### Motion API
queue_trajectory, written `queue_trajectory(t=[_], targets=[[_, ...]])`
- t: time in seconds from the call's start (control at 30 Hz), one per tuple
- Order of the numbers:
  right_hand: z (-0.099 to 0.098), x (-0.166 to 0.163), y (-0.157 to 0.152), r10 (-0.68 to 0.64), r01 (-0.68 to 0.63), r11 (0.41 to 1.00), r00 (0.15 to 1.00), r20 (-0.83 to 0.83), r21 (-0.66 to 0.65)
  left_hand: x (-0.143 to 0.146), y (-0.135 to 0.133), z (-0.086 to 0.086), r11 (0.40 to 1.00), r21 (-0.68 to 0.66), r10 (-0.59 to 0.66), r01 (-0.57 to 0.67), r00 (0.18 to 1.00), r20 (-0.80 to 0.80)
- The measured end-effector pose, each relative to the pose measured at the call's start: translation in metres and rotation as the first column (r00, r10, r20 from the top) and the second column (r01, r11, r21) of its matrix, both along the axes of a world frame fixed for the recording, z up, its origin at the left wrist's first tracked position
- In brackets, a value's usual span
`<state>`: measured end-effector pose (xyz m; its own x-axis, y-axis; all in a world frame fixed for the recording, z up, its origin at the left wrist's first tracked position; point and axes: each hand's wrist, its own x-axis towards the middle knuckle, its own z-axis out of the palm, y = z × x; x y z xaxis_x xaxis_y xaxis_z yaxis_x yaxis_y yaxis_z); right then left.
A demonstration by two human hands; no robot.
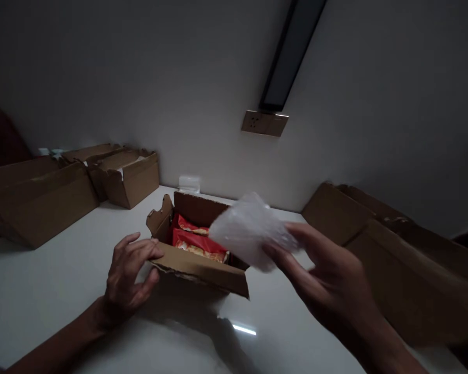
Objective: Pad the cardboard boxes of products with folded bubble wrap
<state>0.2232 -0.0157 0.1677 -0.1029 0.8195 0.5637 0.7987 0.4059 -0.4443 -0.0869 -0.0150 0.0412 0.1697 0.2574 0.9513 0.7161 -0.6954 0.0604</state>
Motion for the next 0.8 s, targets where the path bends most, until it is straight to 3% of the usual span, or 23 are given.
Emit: queue_trajectory(t=[0.13,0.2,0.3,0.4,0.63,0.8], targets=[[0.009,-0.055,0.056,0.273,-0.232,0.937,0.953,0.132,-0.259,-0.002,-0.002,-0.009,1.0,0.003,-0.022,0.022,1.0,0.021],[0.003,-0.075,0.077,0.383,-0.225,0.86,0.877,0.289,-0.457,-0.003,-0.002,-0.008,0.999,-0.021,-0.026,0.026,0.999,0.025],[-0.005,-0.096,0.094,0.526,-0.126,0.78,0.662,0.534,-0.612,-0.005,-0.002,-0.008,0.999,-0.04,-0.028,0.029,0.999,0.024],[-0.003,-0.106,0.098,0.586,-0.102,0.762,0.526,0.616,-0.639,-0.005,-0.002,-0.007,0.998,-0.045,-0.033,0.035,0.999,0.038],[0.007,-0.122,0.095,0.615,-0.084,0.725,0.525,0.588,-0.684,-0.003,-0.001,-0.004,0.999,-0.042,-0.032,0.035,0.996,0.081],[-0.009,-0.149,0.097,0.583,-0.053,0.797,0.331,0.742,-0.602,-0.003,-0.001,-0.004,0.999,-0.023,-0.029,0.031,0.996,0.089]])
